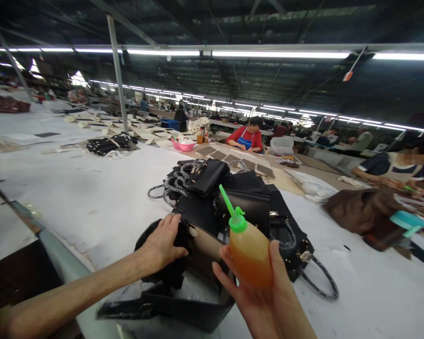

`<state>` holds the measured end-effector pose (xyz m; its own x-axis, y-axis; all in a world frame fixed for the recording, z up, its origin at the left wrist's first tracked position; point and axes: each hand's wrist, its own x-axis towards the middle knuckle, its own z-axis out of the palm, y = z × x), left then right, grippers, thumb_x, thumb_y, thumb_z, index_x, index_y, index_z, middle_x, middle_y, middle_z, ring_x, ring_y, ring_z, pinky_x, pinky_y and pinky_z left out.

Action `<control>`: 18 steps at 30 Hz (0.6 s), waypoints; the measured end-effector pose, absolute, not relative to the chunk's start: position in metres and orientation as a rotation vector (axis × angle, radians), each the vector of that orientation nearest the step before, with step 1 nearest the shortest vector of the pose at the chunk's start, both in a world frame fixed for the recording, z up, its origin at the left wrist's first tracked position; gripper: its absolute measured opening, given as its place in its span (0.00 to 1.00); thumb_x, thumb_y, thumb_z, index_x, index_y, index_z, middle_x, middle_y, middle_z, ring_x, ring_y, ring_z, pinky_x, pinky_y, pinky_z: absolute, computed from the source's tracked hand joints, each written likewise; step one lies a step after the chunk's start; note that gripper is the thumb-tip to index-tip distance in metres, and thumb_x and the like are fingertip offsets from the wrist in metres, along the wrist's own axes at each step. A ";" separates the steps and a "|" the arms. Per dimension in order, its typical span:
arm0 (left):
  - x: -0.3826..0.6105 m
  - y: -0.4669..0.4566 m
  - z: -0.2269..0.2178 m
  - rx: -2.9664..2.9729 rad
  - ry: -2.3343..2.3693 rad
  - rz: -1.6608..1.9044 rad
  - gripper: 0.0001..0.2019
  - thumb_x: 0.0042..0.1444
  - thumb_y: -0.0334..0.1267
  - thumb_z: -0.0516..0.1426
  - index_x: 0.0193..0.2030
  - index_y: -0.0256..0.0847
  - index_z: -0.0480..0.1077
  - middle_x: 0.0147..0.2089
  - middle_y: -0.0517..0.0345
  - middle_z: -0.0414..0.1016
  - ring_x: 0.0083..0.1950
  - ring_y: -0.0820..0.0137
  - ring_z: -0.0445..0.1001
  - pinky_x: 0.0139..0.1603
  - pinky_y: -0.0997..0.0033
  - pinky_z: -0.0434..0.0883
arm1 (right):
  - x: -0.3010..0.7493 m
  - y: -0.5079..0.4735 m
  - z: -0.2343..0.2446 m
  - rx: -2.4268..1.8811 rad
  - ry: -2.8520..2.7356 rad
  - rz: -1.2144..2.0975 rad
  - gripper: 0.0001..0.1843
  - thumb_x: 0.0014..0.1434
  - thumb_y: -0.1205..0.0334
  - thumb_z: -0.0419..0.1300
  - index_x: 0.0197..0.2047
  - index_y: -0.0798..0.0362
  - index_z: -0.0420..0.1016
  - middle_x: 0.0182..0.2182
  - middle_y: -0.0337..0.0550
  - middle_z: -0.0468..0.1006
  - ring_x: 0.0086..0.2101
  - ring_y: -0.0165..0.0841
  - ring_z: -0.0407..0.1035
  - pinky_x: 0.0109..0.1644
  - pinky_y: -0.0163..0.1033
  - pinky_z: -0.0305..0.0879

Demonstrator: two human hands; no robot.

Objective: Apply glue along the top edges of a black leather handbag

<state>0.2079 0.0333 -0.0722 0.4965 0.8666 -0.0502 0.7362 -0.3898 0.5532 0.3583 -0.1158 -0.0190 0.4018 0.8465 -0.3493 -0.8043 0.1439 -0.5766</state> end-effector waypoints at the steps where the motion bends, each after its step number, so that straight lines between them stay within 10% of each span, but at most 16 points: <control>1: 0.210 0.038 -0.078 2.243 1.378 0.290 0.35 0.39 0.37 0.65 0.56 0.34 0.60 0.59 0.43 0.61 0.60 0.53 0.60 0.57 0.61 0.63 | 0.358 -0.116 -0.019 -0.797 -0.056 1.189 0.29 0.57 0.43 0.63 0.44 0.65 0.78 0.41 0.63 0.77 0.46 0.54 0.69 0.53 0.63 0.63; 11: 0.220 0.065 -0.098 2.206 1.388 0.108 0.33 0.40 0.61 0.61 0.45 0.35 0.69 0.44 0.41 0.75 0.47 0.48 0.72 0.43 0.58 0.69 | 0.354 -0.113 -0.021 -0.855 -0.079 1.183 0.28 0.54 0.41 0.65 0.43 0.61 0.79 0.41 0.57 0.78 0.45 0.53 0.69 0.52 0.63 0.64; 18: 0.225 0.060 -0.115 2.162 1.326 0.279 0.12 0.54 0.43 0.53 0.40 0.39 0.70 0.40 0.49 0.76 0.43 0.60 0.74 0.40 0.68 0.68 | 0.354 -0.115 -0.017 -0.881 -0.075 1.157 0.28 0.54 0.40 0.64 0.42 0.59 0.79 0.41 0.56 0.78 0.43 0.51 0.71 0.51 0.63 0.65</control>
